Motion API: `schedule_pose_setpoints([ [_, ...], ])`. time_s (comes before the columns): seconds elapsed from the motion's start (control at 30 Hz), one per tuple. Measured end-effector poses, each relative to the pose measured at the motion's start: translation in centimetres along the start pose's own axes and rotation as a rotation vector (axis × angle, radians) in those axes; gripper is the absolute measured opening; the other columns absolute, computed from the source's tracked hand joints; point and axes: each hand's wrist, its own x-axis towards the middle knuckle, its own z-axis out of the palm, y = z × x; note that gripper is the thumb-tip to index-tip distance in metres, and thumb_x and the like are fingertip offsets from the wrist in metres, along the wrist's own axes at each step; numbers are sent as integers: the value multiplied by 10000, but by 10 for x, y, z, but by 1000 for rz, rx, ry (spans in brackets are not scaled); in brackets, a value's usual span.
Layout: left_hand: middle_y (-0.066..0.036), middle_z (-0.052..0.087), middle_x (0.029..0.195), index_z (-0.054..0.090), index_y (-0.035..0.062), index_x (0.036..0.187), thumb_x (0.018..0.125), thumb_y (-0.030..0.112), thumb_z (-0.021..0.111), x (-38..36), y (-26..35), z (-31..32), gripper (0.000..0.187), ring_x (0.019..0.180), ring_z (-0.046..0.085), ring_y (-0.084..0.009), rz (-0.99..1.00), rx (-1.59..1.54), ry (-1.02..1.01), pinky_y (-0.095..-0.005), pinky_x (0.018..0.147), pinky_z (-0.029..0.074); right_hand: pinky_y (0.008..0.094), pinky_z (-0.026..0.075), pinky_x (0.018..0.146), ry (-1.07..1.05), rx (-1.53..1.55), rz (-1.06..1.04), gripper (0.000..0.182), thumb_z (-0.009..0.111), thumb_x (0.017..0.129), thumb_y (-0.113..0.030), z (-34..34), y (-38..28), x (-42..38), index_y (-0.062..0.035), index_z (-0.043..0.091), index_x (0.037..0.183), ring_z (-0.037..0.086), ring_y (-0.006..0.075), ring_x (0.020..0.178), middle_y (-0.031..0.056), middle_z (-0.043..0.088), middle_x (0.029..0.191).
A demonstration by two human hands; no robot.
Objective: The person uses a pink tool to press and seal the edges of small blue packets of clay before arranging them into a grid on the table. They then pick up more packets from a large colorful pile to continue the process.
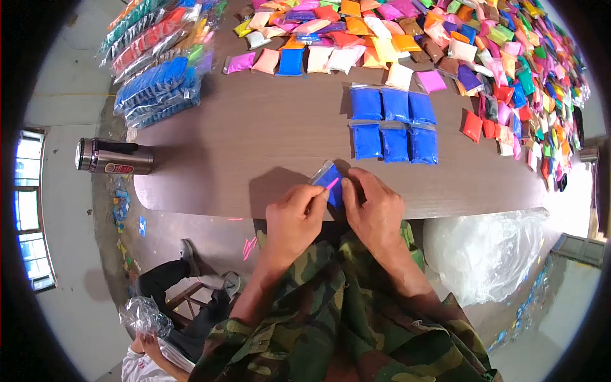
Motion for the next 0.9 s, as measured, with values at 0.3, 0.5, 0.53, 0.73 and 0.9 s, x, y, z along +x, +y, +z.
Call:
schedule_pose_setpoints([
  [0.3, -149, 674, 688, 749, 23, 952, 972, 114, 792, 31, -18, -26, 102, 559, 647, -176, -89, 194, -57, -352, 550, 486, 487, 569, 615, -42, -33, -19, 104, 760, 977, -203, 1, 3, 3, -107, 740, 1011, 739, 385, 713, 135, 743, 837],
  [0.5, -156, 691, 721, 744, 30, 949, 970, 113, 794, 12, -24, -22, 99, 577, 668, -233, -2, 310, -59, -369, 565, 502, 486, 572, 616, -33, -40, -12, 96, 762, 972, -198, 0, 3, 2, -107, 733, 985, 734, 384, 705, 131, 742, 837],
  [0.53, -159, 695, 730, 744, 32, 951, 969, 111, 794, 17, -29, -28, 95, 583, 670, -235, -9, 371, -24, -369, 566, 501, 485, 573, 616, -29, -44, -11, 96, 764, 971, -197, 0, 4, 1, -107, 732, 981, 734, 384, 705, 131, 742, 838],
  [0.73, -126, 687, 745, 742, 74, 946, 948, 144, 805, 27, -31, -40, 94, 631, 674, -329, -41, 339, 68, -444, 596, 517, 453, 575, 643, -9, 121, -25, 127, 785, 968, -180, -3, 12, -3, -76, 770, 1040, 741, 372, 749, 165, 752, 876],
  [0.9, -142, 702, 893, 774, 50, 1049, 953, 144, 794, 41, -39, -42, 136, 724, 677, -325, 260, 519, 177, -421, 653, 537, 323, 541, 651, 21, 442, 260, 189, 784, 1024, -158, -27, 17, -5, 3, 780, 1123, 664, 143, 703, 85, 759, 868],
])
